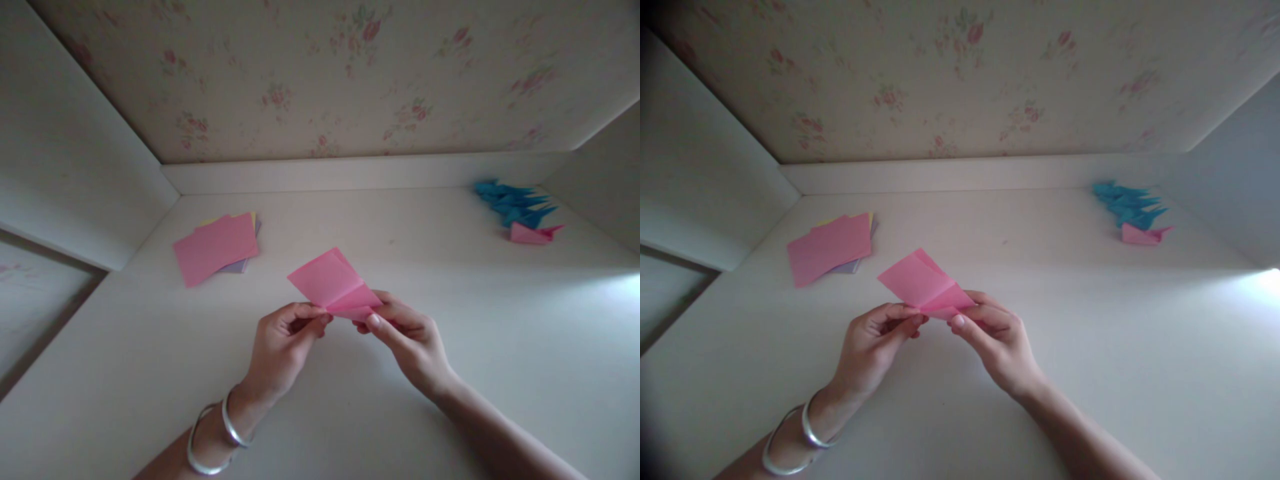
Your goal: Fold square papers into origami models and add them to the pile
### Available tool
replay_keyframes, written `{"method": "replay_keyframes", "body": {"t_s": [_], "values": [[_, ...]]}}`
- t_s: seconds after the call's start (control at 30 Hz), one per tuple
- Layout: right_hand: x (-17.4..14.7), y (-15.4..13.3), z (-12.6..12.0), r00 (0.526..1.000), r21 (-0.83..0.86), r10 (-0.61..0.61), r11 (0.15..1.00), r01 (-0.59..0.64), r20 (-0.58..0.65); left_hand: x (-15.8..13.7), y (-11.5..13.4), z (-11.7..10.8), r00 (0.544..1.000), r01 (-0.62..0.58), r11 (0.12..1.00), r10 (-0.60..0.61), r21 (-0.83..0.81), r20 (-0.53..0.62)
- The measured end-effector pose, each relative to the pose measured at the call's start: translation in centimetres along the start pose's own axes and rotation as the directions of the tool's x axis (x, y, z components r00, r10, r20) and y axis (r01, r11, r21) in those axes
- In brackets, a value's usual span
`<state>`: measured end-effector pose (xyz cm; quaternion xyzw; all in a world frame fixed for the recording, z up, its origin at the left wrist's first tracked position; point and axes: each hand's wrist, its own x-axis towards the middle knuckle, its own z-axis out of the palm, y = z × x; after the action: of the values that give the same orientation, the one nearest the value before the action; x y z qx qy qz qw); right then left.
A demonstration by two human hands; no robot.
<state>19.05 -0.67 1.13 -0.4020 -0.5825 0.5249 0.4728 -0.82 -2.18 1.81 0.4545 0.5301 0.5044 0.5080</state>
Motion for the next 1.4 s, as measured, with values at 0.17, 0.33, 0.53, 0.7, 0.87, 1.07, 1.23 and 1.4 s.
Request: {"method": "replay_keyframes", "body": {"t_s": [0.17,0.33,0.53,0.7,0.87,1.07,1.23,1.4], "values": [[-0.2,0.4,0.2,0.991,-0.011,0.063,0.998,-0.064,-0.115,0.0,-0.1,0.0,0.999,0.048,0.999,-0.048,0.011,0.011],[0.1,0.4,0.7,0.961,0.068,0.121,0.992,-0.107,-0.247,0.1,-0.1,0.1,0.997,0.077,0.997,-0.077,-0.007,0.012],[0.3,0.6,1.0,0.949,0.129,0.095,0.990,-0.059,-0.299,0.2,-0.2,0.2,0.989,0.149,0.987,-0.148,-0.063,0.023],[0.1,0.9,0.9,0.951,0.103,0.118,0.990,-0.092,-0.284,0.2,-0.2,0.2,0.985,0.173,0.984,-0.173,-0.041,0.005],[0.0,1.2,1.0,0.959,0.099,0.110,0.991,-0.087,-0.261,0.2,-0.2,0.0,0.991,0.133,0.991,-0.133,0.006,-0.003],[-0.1,1.2,1.0,0.962,0.033,0.101,0.995,-0.096,-0.252,0.0,-0.2,0.1,0.996,0.093,0.996,-0.093,-0.007,0.002],[-0.2,1.3,0.9,0.960,-0.005,0.099,0.995,-0.104,-0.261,-0.1,-0.1,0.2,0.998,0.065,0.998,-0.065,0.012,-0.014],[-0.1,1.1,1.0,0.965,0.026,0.091,0.996,-0.087,-0.245,0.0,0.0,0.3,0.995,0.094,0.995,-0.095,-0.033,-0.038]]}}
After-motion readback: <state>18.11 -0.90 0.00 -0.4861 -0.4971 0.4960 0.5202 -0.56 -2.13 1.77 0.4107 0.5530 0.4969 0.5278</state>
